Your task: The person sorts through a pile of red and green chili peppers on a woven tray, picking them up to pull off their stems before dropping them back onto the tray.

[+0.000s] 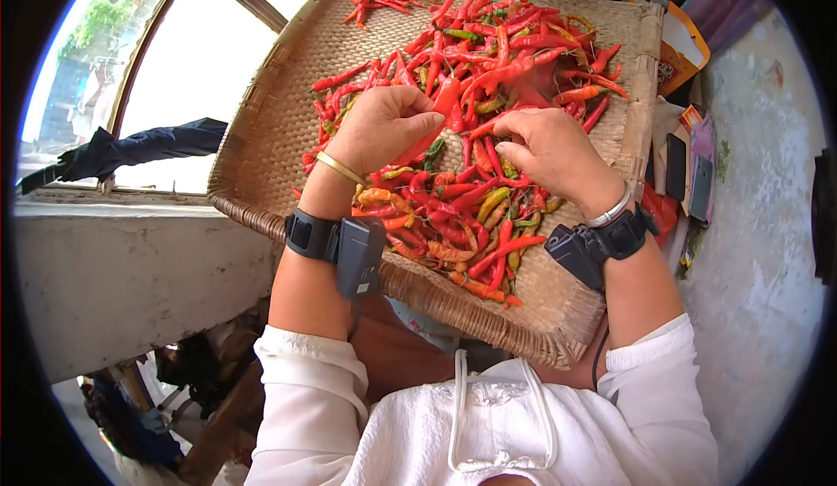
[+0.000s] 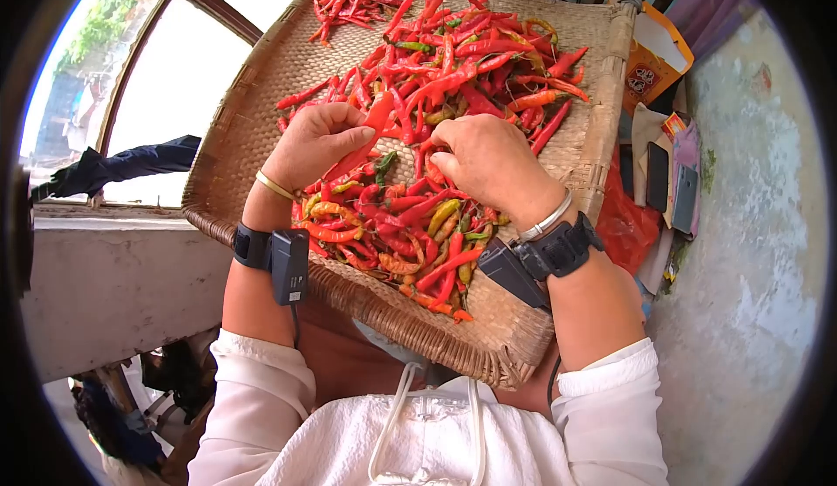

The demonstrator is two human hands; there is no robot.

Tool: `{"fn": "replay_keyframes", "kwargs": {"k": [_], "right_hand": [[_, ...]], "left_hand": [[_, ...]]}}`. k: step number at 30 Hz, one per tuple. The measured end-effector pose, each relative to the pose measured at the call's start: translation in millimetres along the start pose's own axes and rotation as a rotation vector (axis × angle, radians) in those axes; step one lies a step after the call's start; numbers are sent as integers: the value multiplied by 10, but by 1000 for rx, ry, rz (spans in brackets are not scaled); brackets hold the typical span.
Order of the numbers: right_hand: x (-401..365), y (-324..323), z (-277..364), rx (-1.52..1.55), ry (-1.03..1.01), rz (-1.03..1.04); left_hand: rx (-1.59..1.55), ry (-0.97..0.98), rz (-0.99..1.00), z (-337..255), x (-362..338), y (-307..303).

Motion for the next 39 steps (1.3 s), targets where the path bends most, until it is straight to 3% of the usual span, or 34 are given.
{"fn": "replay_keyframes", "kwargs": {"k": [3, 6, 8, 10, 12, 15, 21, 24, 27, 28, 30, 32, 36, 39], "right_hand": [[-19, 10, 2, -49, -21, -20], [-32, -21, 38, -4, -11, -53], [-24, -27, 39, -28, -27, -84], [-18, -12, 28, -58, -39, -73], [-23, -3, 11, -87, -42, -63], [-36, 16, 8, -116, -69, -85], [-24, 65, 14, -114, -86, -61], [-20, 57, 9, -114, -83, -75], [-5, 54, 39, -99, -55, -71], [-3, 60, 50, -65, -69, -77], [-3, 83, 74, -33, -86, -79], [-6, 109, 88, 128, -88, -96], [-16, 64, 120, 92, 23, 47], [-9, 60, 103, 103, 35, 72]], "left_hand": [[-99, 22, -133, 107, 112, -103], [-520, 84, -496, 160, 235, -128], [-99, 55, -390, 314, 239, -162], [490, 101, -112, 355, 153, -127], [817, -240, 205, 346, 61, 5], [856, -303, 328, 507, 31, 103], [917, -126, 162, 514, 82, 157], [737, 1, 29, 292, 68, 106], [65, -25, -252, 95, 26, 25], [65, -23, -250, 99, 33, 23], [-418, -8, -222, 110, 30, 30], [-472, -60, -186, 80, 15, 17], [-477, -154, -122, 225, 97, -48], [-1047, 17, -542, 357, 208, -167]]}}
Point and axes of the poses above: each hand's wrist, its own x-axis towards the middle knuckle, its own y-axis out of the palm, z = x × y, the point moved 1 cm from there along x, towards the middle knuckle, and after that the axes turned 8 degrees about y, right-handed, at the moved point
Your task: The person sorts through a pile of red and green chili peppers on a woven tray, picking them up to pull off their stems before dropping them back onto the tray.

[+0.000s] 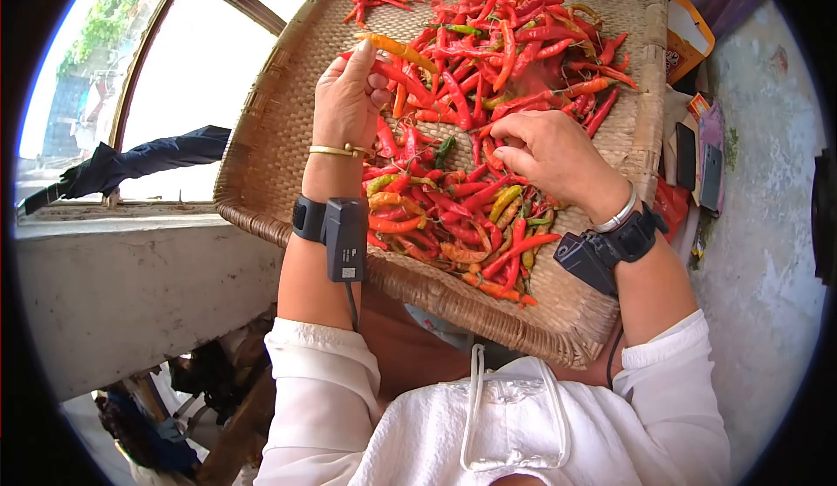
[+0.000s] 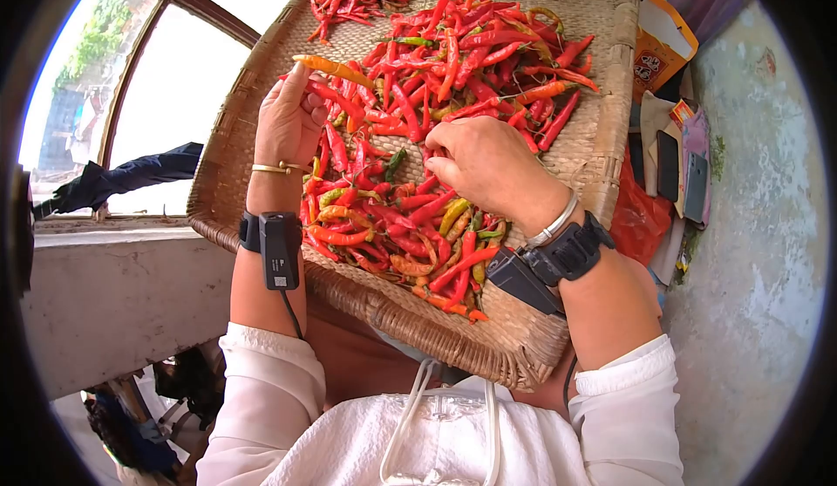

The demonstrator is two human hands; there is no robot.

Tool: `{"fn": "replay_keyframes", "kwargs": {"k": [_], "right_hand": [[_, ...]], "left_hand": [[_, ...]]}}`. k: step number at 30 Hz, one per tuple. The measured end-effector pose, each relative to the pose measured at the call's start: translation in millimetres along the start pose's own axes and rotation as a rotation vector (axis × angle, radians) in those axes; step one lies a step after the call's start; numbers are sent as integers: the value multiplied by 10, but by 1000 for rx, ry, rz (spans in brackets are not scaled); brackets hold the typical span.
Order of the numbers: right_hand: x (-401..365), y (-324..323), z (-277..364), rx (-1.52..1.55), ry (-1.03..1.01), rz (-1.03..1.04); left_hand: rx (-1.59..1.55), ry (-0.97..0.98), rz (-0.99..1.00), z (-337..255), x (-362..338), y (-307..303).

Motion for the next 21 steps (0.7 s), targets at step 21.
{"fn": "replay_keyframes", "kwargs": {"k": [21], "right_hand": [[-37, -8, -89, -177, 145, 248]], "left_hand": [[1770, -1, 615, 139, -248, 26]]}}
Point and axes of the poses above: each hand's wrist, its own x-axis towards the middle knuckle, its own y-axis out of the palm, z = x × y, the point moved 1 cm from there along x, towards the middle knuckle, and after that the axes turned 8 degrees about y, right-handed, at the moved point
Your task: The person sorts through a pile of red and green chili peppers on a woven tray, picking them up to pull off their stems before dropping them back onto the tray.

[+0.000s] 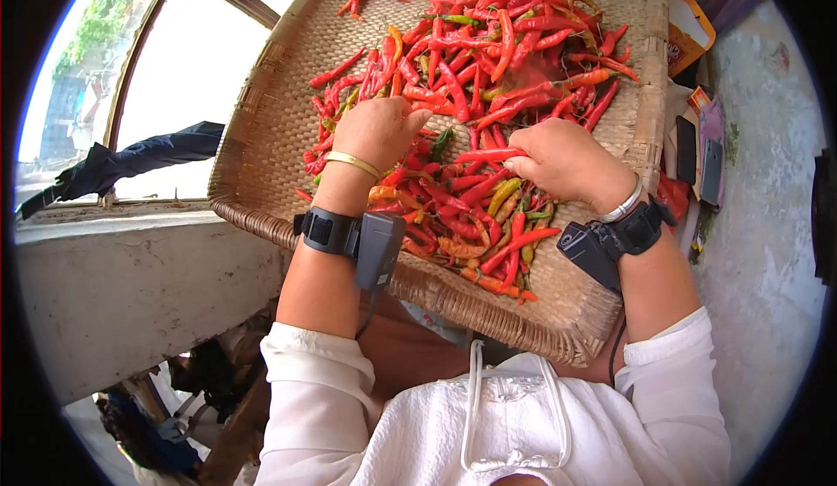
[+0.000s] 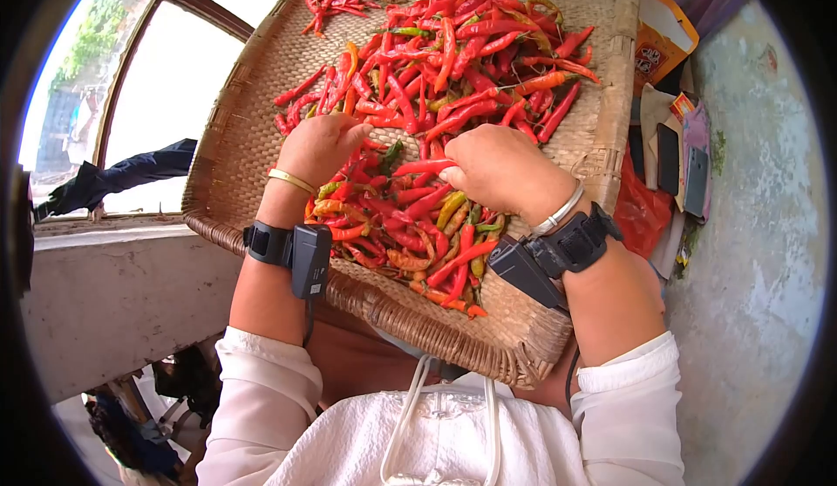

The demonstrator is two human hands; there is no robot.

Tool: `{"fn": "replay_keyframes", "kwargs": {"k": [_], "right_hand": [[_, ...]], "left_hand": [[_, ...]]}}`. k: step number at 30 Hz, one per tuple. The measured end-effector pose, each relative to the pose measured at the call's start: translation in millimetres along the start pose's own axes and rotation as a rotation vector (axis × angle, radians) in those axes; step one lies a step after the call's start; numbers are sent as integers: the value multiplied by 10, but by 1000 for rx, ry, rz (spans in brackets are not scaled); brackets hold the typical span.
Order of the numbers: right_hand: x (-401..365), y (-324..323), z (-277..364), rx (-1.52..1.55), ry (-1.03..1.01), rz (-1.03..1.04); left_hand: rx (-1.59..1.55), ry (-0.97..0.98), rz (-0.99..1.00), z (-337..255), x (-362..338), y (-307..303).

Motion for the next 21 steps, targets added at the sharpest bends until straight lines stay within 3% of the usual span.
{"fn": "replay_keyframes", "kwargs": {"k": [2, 4, 6, 8, 12, 14, 15, 17, 21], "right_hand": [[-7, 112, -95, -306, -12, -26], [6, 112, -86, -315, 0, -19], [8, 94, -67, -328, 11, -14], [6, 68, -40, -271, 20, 115], [62, -63, 19, -203, 13, 171], [150, -148, 25, 63, -67, 53], [185, -138, 44, 65, -66, 51], [238, -158, 69, 728, -23, -436], [253, -131, 72, 841, -13, -488]], "left_hand": [[99, -42, 78, 26, -13, 113], [114, 57, 56, 9, -9, 142], [81, 30, 66, 32, 31, 188], [74, 175, -41, 140, 73, 291], [-135, 73, -20, 164, 74, 114], [-590, -40, -64, 263, 56, 14], [-805, -7, -168, 267, 72, -44], [-936, -89, -285, 281, 31, -165], [-1174, -134, -397, 263, -9, -331]]}}
Point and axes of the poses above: each hand's wrist, its own x-axis towards the middle knuckle, its own y-axis out of the palm, z = x × y, the point moved 1 cm from there along x, towards the middle knuckle, and after that the axes turned 8 degrees about y, right-handed, at the moved point
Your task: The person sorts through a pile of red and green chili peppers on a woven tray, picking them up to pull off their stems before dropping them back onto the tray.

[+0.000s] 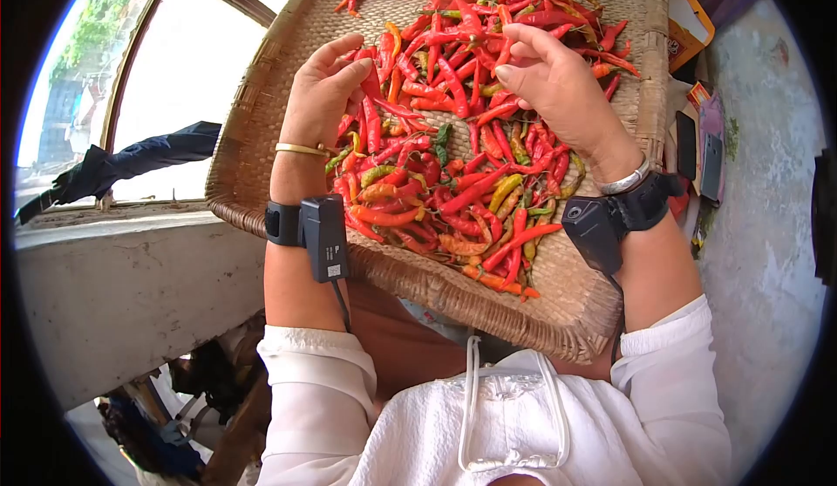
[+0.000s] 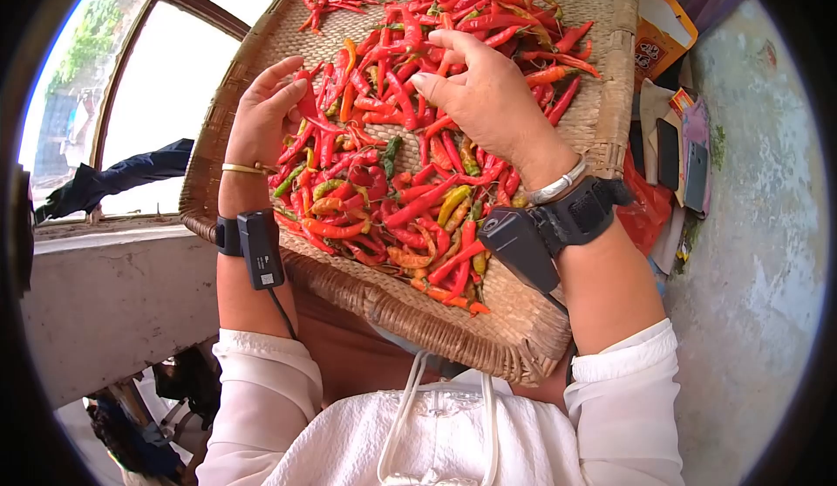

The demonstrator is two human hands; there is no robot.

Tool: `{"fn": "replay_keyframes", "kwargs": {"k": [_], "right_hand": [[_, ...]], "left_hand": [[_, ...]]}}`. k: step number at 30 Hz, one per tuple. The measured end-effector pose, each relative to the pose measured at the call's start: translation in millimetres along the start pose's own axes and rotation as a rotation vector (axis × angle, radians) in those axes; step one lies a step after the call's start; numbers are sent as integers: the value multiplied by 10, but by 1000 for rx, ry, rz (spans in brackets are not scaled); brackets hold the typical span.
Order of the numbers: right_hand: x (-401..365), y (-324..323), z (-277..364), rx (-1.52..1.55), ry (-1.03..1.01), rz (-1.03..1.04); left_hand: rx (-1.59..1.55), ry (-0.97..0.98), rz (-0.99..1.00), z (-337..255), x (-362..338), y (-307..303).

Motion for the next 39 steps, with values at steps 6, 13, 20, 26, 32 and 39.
{"fn": "replay_keyframes", "kwargs": {"k": [6, 13, 20, 26, 32, 39], "right_hand": [[-58, 86, -124, -215, -20, 142], [-98, 144, -145, -332, -66, 244], [-119, 171, -116, -391, -96, 220], [-139, 169, -105, -409, -110, 272], [-135, 183, -116, -426, -93, 281], [-117, 162, -170, -467, -157, 238]], "left_hand": [[-446, 192, -163, -37, 152, 93], [1319, 105, 269, 411, 108, 25], [1479, -51, 466, 420, -61, 85], [1211, 74, 300, 371, 19, -96], [554, 44, 124, 277, 121, -199], [679, 351, 56, 237, 134, -35]]}}
Point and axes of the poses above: each hand's wrist, its own x-axis towards the middle knuckle, its own y-axis out of the palm, z = x × y, the point moved 1 cm from there along x, towards the middle knuckle, and after that the axes turned 8 degrees about y, right-handed, at the moved point
